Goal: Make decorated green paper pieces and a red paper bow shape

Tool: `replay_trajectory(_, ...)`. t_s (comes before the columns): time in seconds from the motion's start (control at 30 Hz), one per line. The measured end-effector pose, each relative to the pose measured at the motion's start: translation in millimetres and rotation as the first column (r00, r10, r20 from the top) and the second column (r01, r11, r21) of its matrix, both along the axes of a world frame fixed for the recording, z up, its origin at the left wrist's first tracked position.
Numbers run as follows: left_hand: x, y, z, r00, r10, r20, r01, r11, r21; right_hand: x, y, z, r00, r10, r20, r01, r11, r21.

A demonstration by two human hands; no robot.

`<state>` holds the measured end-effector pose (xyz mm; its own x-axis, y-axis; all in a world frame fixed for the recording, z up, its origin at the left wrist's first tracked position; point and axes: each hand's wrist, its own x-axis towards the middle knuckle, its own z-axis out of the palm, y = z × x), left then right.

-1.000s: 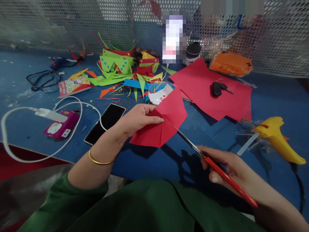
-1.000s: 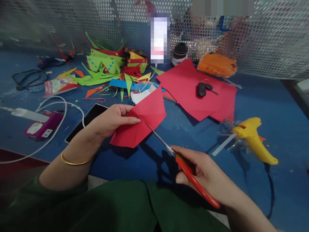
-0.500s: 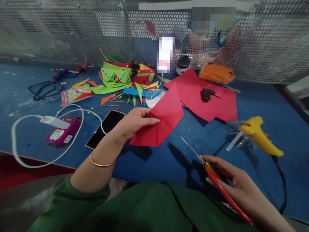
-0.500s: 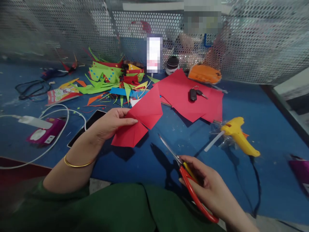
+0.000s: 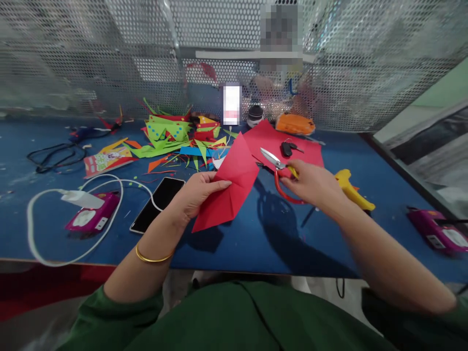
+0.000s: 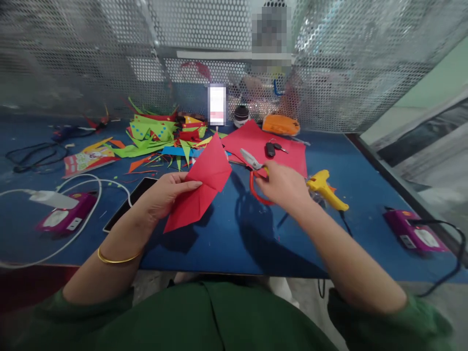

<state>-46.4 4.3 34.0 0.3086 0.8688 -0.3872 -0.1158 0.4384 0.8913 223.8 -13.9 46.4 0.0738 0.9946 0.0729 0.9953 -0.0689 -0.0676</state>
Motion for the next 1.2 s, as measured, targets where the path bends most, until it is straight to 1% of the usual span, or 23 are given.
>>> replay_trajectory(0.07,-2,-6,-1.2,1.000,0.000,0.014,0.000,1.000,-0.006,3,32,-9.4,0.995,-0.003,0.098,0.010,0.997,-0.072)
replay_trajectory(0.1,-3,-10,-2.5,1.000,-0.006,0.022,0.006,1.000,-0.014,5,44,-15.3,0.994,0.000,0.114,0.010,0.996,-0.085)
replay_trajectory(0.13,-3,-13,-4.1,1.000,-0.012,0.028,0.012,1.000,-0.024,7,53,-21.0,0.992,0.012,0.123,0.000,0.995,-0.099)
replay_trajectory(0.2,-4,-19,-8.1,0.999,-0.020,0.038,0.021,0.999,-0.049,9,61,-28.6,0.990,0.040,0.138,-0.024,0.993,-0.119)
replay_trajectory(0.27,-2,-24,-12.6,0.999,-0.024,0.037,0.026,0.997,-0.074,9,56,-29.3,0.986,0.064,0.156,-0.045,0.991,-0.127)
replay_trajectory(0.33,1,-28,-17.4,0.999,-0.022,0.034,0.025,0.996,-0.089,6,41,-25.3,0.982,0.077,0.173,-0.056,0.991,-0.121)
replay_trajectory(0.4,6,-32,-22.4,0.999,-0.020,0.033,0.024,0.994,-0.107,1,18,-22.7,0.980,0.112,0.167,-0.103,0.993,-0.057)
replay_trajectory(0.43,10,-34,-24.8,0.999,-0.020,0.032,0.023,0.993,-0.120,-2,5,-24.0,0.976,0.152,0.153,-0.155,0.988,0.008)
replay_trajectory(0.47,13,-35,-27.1,0.999,-0.019,0.031,0.023,0.991,-0.135,-5,-8,-27.6,0.963,0.241,0.124,-0.257,0.958,0.130)
replay_trajectory(0.5,16,-37,-29.2,0.999,-0.019,0.030,0.023,0.988,-0.151,-8,-21,-33.4,0.926,0.363,0.105,-0.377,0.891,0.253)
replay_trajectory(0.53,19,-39,-31.0,0.999,-0.021,0.031,0.026,0.986,-0.167,-11,-33,-40.9,0.870,0.481,0.108,-0.485,0.799,0.354)
replay_trajectory(0.57,22,-41,-32.5,0.999,-0.023,0.033,0.029,0.983,-0.182,-14,-43,-49.5,0.804,0.579,0.132,-0.576,0.705,0.415)
replay_trajectory(0.6,25,-42,-33.6,0.999,-0.028,0.035,0.034,0.980,-0.196,-16,-51,-58.1,0.748,0.643,0.165,-0.639,0.629,0.442)
replay_trajectory(0.63,27,-44,-34.2,0.999,-0.037,0.036,0.043,0.977,-0.209,-18,-58,-65.9,0.710,0.677,0.194,-0.677,0.580,0.453)
replay_trajectory(0.7,31,-46,-34.0,0.998,-0.058,0.037,0.065,0.971,-0.230,-21,-63,-76.3,0.679,0.695,0.237,-0.708,0.533,0.464)
replay_trajectory(0.77,34,-47,-32.3,0.997,-0.063,0.051,0.073,0.969,-0.236,-20,-62,-77.7,0.683,0.676,0.278,-0.703,0.504,0.502)
replay_trajectory(0.83,37,-47,-30.5,0.995,-0.058,0.085,0.075,0.974,-0.212,-16,-58,-72.3,0.689,0.644,0.332,-0.698,0.467,0.543)
replay_trajectory(0.93,41,-43,-31.7,0.988,-0.080,0.132,0.097,0.987,-0.125,-10,-53,-61.8,0.691,0.607,0.392,-0.700,0.427,0.572)
replay_trajectory(1.0,42,-41,-36.7,0.986,-0.110,0.122,0.117,0.992,-0.056,-8,-52,-59.9,0.690,0.602,0.401,-0.704,0.431,0.565)
replay_trajectory(1.07,41,-40,-43.2,0.990,-0.138,0.033,0.138,0.990,0.012,-8,-52,-64.3,0.690,0.619,0.375,-0.713,0.490,0.502)
replay_trajectory(1.13,36,-41,-47.4,0.970,-0.189,-0.152,0.203,0.976,0.076,-9,-53,-73.4,0.685,0.659,0.312,-0.725,0.569,0.389)
replay_trajectory(1.17,33,-42,-47.6,0.938,-0.216,-0.270,0.254,0.960,0.115,-10,-54,-78.7,0.683,0.678,0.272,-0.727,0.598,0.337)
replay_trajectory(1.2,29,-43,-46.0,0.885,-0.230,-0.404,0.313,0.937,0.155,-10,-55,-83.7,0.686,0.690,0.230,-0.725,0.621,0.297)
